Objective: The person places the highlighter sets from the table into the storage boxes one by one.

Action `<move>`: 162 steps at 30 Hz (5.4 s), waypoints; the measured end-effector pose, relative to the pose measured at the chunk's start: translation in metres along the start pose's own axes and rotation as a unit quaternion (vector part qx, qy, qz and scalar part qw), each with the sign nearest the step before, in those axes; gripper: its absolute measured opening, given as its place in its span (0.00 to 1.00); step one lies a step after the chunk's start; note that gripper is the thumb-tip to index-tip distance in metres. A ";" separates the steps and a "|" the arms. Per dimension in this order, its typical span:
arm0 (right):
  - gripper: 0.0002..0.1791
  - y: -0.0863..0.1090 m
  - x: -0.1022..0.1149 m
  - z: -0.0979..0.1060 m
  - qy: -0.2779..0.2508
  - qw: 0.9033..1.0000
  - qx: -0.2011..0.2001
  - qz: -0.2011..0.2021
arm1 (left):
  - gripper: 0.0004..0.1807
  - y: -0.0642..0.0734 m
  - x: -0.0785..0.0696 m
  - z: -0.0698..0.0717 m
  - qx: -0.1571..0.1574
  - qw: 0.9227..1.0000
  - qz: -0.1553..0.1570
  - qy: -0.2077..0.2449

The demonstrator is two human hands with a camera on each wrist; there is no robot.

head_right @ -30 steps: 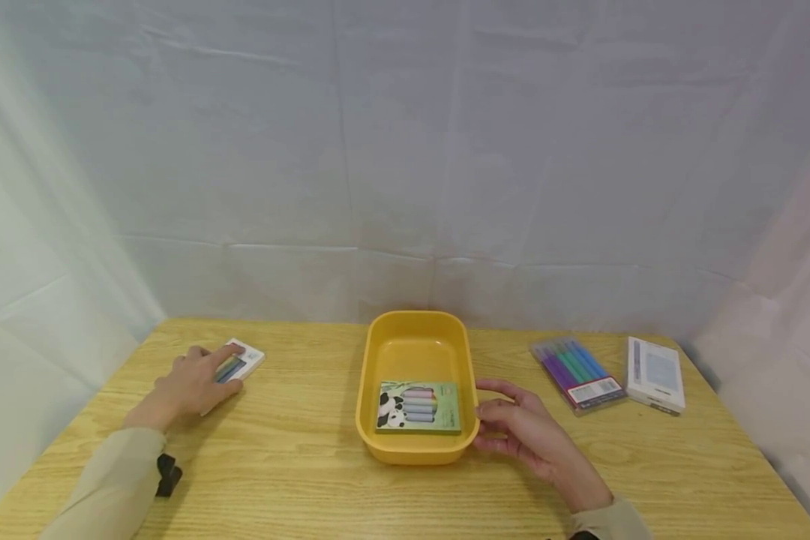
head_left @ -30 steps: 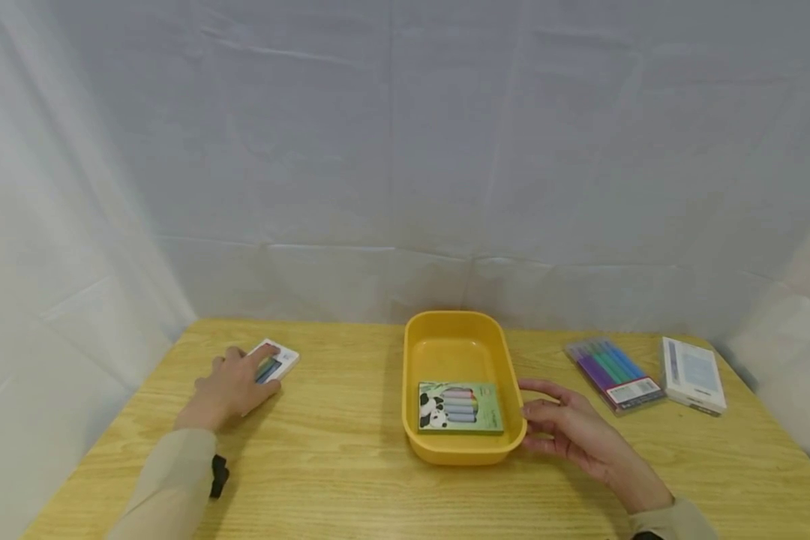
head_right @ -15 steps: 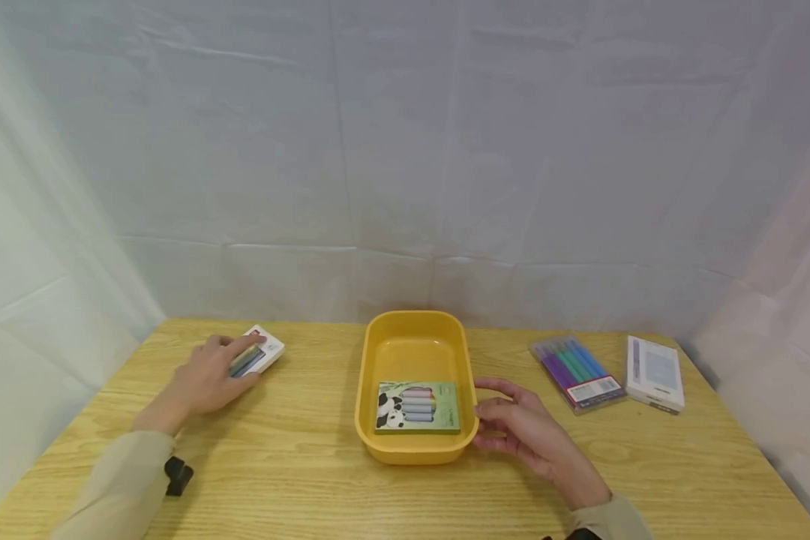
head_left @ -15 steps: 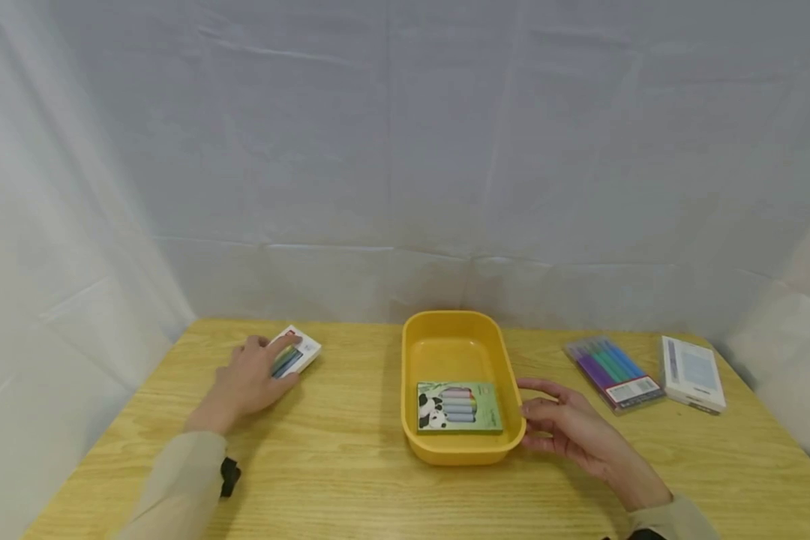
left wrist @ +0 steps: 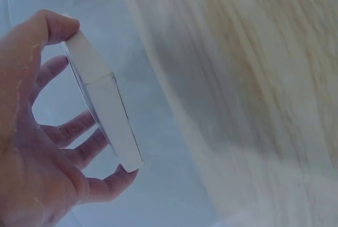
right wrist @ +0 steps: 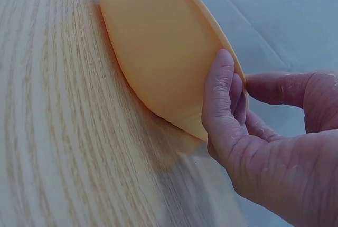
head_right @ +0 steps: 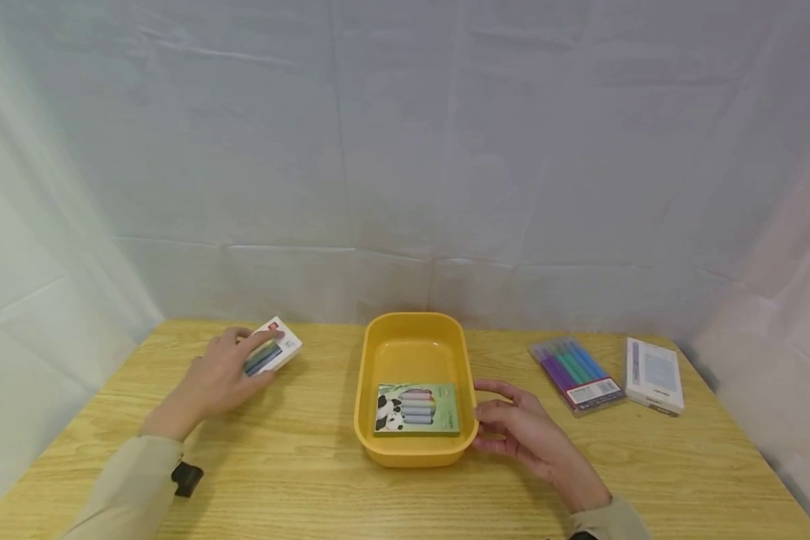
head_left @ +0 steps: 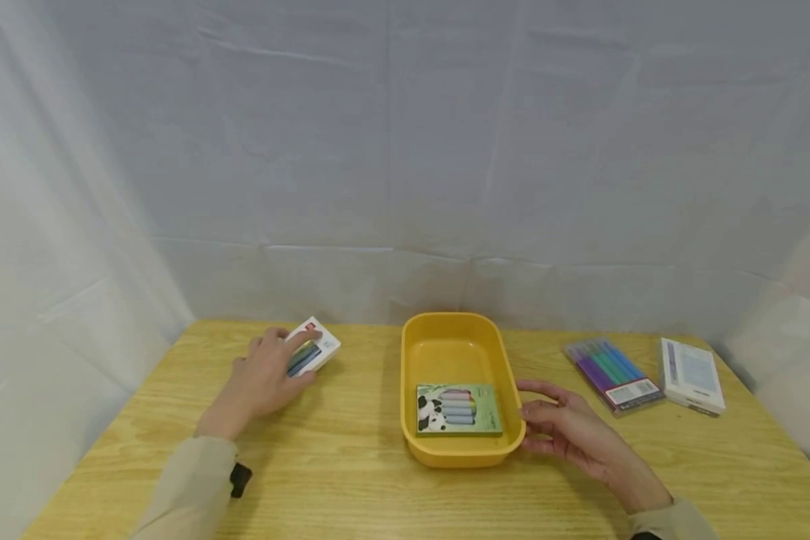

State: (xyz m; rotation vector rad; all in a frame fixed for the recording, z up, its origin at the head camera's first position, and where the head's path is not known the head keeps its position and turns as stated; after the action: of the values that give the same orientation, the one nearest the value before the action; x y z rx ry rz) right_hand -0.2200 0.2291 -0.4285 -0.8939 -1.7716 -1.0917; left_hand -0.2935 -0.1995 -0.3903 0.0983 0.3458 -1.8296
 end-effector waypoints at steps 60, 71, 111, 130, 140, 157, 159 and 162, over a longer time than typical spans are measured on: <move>0.38 0.000 -0.002 0.000 0.003 1.000 -0.003 0.001 | 0.32 -0.025 -0.118 -0.002 -0.033 0.992 -0.116 0.047; 0.38 -0.001 -0.003 0.001 0.007 1.000 -0.001 0.002 | 0.32 -0.037 -0.142 -0.009 -0.011 0.988 -0.147 0.049; 0.38 0.002 -0.002 0.001 0.004 1.000 -0.017 -0.004 | 0.33 -0.074 -0.185 -0.048 0.076 0.971 -0.225 0.020; 0.37 0.002 -0.003 -0.002 -0.006 1.000 -0.013 0.003 | 0.34 -0.079 -0.182 -0.069 0.089 0.969 -0.226 -0.046; 0.38 0.003 -0.002 -0.003 -0.003 1.000 -0.007 0.006 | 0.32 -0.082 -0.183 -0.071 0.102 0.969 -0.219 -0.058; 0.39 0.002 -0.002 -0.004 -0.002 1.000 -0.008 0.002 | 0.31 -0.083 -0.186 -0.075 0.176 0.964 -0.190 -0.052; 0.39 0.002 -0.002 -0.003 -0.001 1.000 -0.007 0.002 | 0.30 -0.083 -0.186 -0.075 0.180 0.963 -0.192 -0.050; 0.39 0.002 -0.002 -0.003 0.000 1.000 -0.007 0.003 | 0.29 -0.082 -0.186 -0.074 0.185 0.963 -0.193 -0.046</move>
State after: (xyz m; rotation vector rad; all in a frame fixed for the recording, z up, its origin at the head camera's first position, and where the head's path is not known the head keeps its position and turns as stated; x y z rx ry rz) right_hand -0.2165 0.2270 -0.4291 -0.9072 -1.7629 -1.1003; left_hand -0.3265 0.0145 -0.4004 0.2161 -0.0533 -2.2619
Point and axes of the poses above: each hand's wrist, its own y-axis away from the middle knuckle, its own z-axis out of the back of the hand, x = y × z, the point moved 4 cm from there along -y, towards the middle knuckle
